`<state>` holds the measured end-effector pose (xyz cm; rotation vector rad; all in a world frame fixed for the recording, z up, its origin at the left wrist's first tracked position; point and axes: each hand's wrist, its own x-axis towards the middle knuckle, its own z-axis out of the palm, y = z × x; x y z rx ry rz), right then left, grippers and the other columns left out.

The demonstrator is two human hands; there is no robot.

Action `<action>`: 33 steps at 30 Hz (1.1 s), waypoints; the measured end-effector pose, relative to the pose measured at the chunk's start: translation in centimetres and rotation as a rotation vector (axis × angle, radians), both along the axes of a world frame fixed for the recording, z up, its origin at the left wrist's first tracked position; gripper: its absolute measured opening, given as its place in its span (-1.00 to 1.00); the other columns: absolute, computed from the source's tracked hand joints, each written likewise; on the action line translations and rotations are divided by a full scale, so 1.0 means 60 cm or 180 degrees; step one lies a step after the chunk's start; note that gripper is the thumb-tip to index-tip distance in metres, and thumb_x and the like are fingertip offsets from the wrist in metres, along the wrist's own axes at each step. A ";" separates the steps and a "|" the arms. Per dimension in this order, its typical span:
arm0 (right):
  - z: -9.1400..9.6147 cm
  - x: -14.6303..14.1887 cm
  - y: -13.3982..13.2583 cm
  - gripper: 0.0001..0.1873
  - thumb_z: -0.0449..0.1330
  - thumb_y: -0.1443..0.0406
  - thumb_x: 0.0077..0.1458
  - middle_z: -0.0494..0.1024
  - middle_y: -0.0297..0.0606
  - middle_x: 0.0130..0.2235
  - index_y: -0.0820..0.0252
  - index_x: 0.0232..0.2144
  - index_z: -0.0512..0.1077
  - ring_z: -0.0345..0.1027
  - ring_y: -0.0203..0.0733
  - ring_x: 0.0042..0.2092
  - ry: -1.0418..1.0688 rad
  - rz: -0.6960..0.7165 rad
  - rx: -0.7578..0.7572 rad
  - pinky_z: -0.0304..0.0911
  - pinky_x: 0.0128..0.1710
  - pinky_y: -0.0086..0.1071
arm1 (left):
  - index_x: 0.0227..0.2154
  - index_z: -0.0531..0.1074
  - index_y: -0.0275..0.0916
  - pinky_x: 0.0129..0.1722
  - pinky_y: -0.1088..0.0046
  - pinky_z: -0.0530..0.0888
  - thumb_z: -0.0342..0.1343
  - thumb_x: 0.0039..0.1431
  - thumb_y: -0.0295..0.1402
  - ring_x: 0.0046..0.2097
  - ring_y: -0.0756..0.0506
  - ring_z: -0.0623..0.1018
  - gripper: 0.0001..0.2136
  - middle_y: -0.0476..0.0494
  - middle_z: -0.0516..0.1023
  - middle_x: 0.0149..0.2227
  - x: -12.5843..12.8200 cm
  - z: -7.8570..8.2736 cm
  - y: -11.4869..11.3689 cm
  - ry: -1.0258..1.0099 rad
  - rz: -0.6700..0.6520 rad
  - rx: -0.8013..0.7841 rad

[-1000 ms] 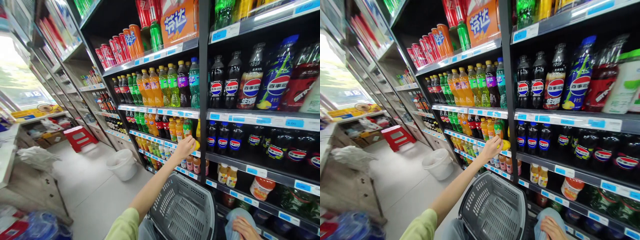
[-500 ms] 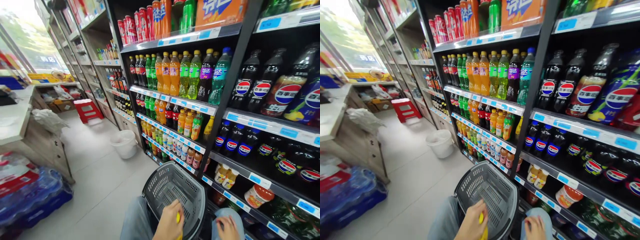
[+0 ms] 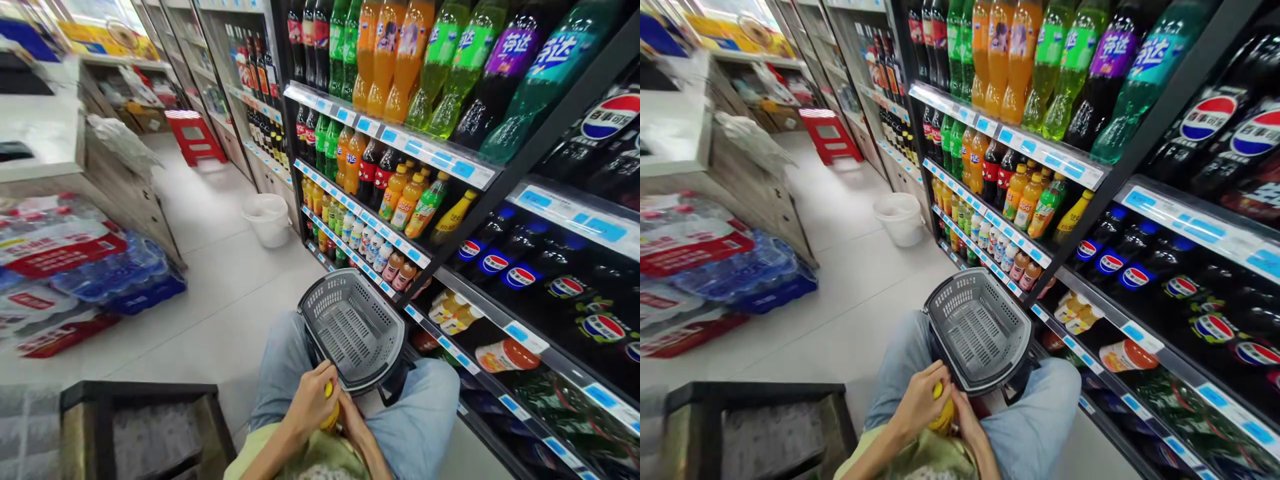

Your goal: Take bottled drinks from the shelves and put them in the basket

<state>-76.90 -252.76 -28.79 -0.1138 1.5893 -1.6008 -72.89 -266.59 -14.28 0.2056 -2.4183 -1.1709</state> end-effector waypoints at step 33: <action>0.038 -0.019 0.116 -0.15 0.19 -0.49 -0.10 0.53 -0.21 -0.49 0.13 -0.31 0.55 0.35 -0.12 -0.47 -0.1204 0.0400 -0.0563 0.27 -0.49 -0.31 | 0.00 0.54 -0.18 -0.07 0.33 0.54 0.29 0.19 -0.21 -0.12 -0.15 0.68 -0.66 -0.16 0.67 -0.08 -0.092 0.000 -0.033 -0.0550 -0.0270 0.3603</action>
